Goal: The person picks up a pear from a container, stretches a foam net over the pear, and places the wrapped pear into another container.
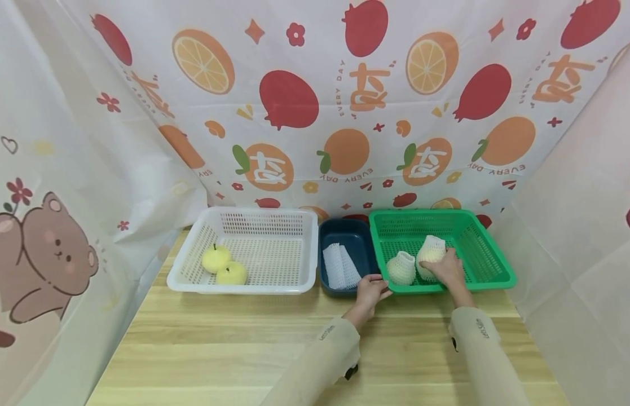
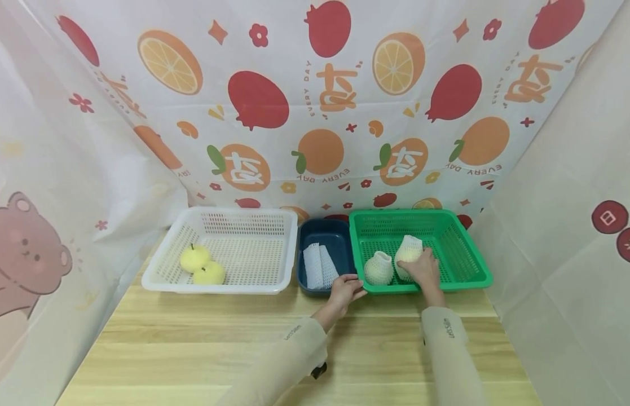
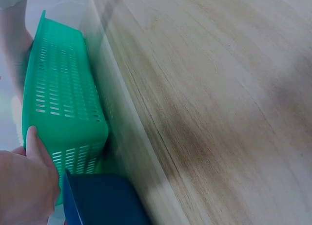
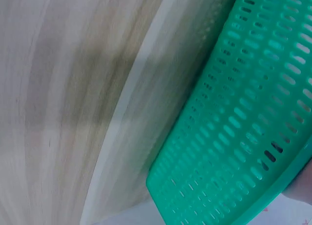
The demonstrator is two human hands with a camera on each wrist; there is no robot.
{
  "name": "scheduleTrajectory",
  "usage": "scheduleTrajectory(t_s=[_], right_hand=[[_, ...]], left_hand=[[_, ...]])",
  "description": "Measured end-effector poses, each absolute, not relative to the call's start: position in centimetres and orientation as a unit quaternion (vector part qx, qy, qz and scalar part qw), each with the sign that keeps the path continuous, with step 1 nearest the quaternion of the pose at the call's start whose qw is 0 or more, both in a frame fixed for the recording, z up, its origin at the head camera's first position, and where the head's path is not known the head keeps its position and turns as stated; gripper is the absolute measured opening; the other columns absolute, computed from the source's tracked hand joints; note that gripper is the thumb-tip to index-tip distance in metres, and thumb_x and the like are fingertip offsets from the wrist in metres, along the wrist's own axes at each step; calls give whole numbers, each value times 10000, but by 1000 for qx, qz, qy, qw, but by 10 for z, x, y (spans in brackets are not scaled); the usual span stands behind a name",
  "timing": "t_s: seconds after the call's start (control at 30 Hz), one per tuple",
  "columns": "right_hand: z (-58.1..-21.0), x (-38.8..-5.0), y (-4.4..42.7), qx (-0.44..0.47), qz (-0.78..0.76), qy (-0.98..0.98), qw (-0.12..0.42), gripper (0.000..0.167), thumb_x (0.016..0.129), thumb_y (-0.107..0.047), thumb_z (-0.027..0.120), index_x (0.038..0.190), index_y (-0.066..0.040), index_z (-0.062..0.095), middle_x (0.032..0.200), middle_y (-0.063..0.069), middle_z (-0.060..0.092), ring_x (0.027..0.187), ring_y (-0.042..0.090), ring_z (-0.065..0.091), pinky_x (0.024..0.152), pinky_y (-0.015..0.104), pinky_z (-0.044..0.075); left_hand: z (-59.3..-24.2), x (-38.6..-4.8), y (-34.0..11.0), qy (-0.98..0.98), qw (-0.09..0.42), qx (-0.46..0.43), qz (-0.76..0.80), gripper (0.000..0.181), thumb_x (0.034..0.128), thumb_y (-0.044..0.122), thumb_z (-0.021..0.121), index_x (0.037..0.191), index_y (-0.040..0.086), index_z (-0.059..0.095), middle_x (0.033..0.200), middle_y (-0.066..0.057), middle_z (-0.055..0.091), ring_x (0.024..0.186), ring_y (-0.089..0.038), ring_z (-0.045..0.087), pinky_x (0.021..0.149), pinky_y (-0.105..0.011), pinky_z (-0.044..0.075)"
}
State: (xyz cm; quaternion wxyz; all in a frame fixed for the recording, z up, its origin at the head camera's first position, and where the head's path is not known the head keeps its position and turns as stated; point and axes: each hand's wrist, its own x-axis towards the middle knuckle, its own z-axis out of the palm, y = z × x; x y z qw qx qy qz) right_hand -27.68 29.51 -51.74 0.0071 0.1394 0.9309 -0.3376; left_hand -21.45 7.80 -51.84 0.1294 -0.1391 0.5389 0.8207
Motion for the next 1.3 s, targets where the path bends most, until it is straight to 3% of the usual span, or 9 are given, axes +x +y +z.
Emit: scheduleTrajectory(t_s=[0.33, 0.53, 0.83, 1.03, 1.2, 1.3], right_hand=[[-522, -285, 301, 65, -420, 901, 90, 912, 801, -245, 694, 1331, 118, 46, 1193, 368, 317, 1065, 481, 381, 842, 547, 376], [-524, -287, 300, 62, -430, 894, 106, 904, 798, -205, 694, 1324, 109, 30, 1219, 374, 286, 1101, 498, 351, 878, 566, 348], [-526, -291, 307, -9, -414, 905, 97, 809, 755, -59, 725, 1326, 152, 192, 1207, 360, 372, 1079, 474, 397, 884, 550, 365], [-523, -289, 315, -52, -404, 906, 114, 724, 732, 85, 664, 1280, 179, 201, 1135, 373, 382, 994, 475, 424, 797, 546, 403], [-526, -290, 321, -59, -439, 889, 118, 736, 736, 9, 707, 1239, 175, 196, 1132, 361, 319, 960, 426, 429, 754, 462, 439], [-526, -291, 320, -59, -461, 879, 107, 663, 740, -37, 726, 1187, 168, 280, 1087, 325, 379, 901, 375, 467, 703, 410, 454]], left_hand=[[-519, -213, 79, 539, 123, -138, 822, 218, 856, -112, 544, 1066, -131, 486, 896, -174, 572, 793, -239, 592, 731, -340, 526], [-518, -210, 78, 540, 116, -137, 822, 232, 857, -105, 549, 1073, -143, 473, 884, -170, 566, 809, -264, 596, 722, -342, 529], [-515, -210, 79, 542, 113, -133, 822, 249, 857, -104, 550, 1085, -149, 461, 889, -173, 572, 793, -242, 597, 719, -343, 529], [-515, -211, 79, 541, 114, -131, 823, 261, 858, -107, 546, 1098, -154, 455, 907, -184, 576, 814, -257, 597, 726, -340, 528], [-516, -211, 79, 542, 112, -129, 823, 248, 860, -110, 540, 1090, -156, 459, 915, -194, 575, 836, -279, 598, 729, -340, 527], [-516, -211, 79, 541, 110, -127, 824, 240, 859, -110, 541, 1082, -153, 461, 902, -184, 572, 829, -274, 597, 727, -342, 527]])
